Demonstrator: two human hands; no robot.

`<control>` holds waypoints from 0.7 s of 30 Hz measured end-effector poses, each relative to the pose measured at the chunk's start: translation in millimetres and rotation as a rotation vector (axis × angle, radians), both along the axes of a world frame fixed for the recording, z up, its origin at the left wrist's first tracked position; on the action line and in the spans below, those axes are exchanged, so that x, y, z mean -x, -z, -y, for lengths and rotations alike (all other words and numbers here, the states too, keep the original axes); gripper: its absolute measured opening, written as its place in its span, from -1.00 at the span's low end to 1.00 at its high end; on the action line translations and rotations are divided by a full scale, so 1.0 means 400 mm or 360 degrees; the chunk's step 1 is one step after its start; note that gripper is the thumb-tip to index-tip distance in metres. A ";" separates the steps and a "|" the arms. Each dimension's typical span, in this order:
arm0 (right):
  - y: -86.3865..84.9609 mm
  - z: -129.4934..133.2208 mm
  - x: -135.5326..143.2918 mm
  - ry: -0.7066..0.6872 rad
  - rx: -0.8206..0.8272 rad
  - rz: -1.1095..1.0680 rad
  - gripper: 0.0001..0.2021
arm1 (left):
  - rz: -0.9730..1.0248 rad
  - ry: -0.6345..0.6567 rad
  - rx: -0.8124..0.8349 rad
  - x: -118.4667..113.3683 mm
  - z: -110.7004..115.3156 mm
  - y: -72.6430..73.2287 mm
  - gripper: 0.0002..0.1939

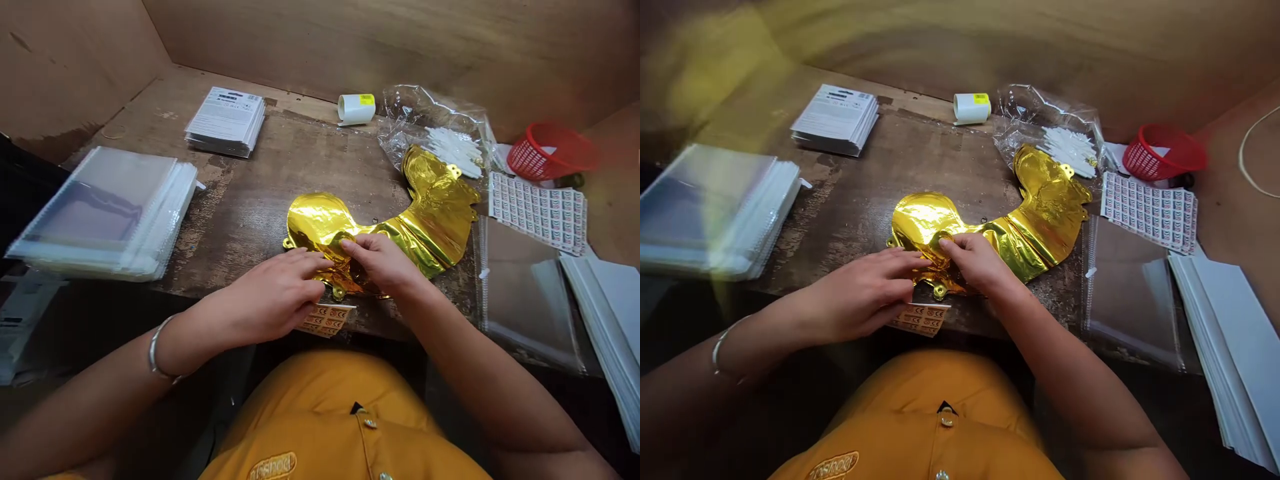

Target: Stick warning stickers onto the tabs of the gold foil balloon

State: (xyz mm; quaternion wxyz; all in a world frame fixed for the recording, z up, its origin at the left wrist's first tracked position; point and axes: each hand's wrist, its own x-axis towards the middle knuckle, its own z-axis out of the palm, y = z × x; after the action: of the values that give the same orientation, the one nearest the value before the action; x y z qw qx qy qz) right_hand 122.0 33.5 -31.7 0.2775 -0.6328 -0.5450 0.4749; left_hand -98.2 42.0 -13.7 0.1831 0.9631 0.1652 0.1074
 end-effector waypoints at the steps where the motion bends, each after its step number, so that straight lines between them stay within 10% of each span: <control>1: -0.001 0.004 0.001 -0.0009 -0.0025 0.0022 -0.61 | -0.0006 0.0062 0.0032 -0.011 -0.007 0.005 -0.84; 7: -0.008 0.081 0.027 -0.0115 -0.0850 0.0848 -0.53 | -0.0073 0.0036 0.0050 -0.036 -0.018 0.030 -0.81; 15: -0.021 0.118 0.069 -0.0254 -0.0856 0.1201 -0.83 | -0.0120 0.0018 0.0121 -0.026 -0.006 0.029 -0.81; 21: -0.087 -0.034 -0.219 0.0442 -0.0746 0.0450 -0.96 | -0.0054 0.0013 0.0136 -0.016 -0.012 0.048 -0.81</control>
State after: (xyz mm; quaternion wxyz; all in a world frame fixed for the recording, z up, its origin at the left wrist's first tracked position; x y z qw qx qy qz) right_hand 209.5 46.9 3.2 0.3997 -0.6798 -0.5812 0.2008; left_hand -91.9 46.9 -32.8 0.2216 0.9568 0.1689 0.0832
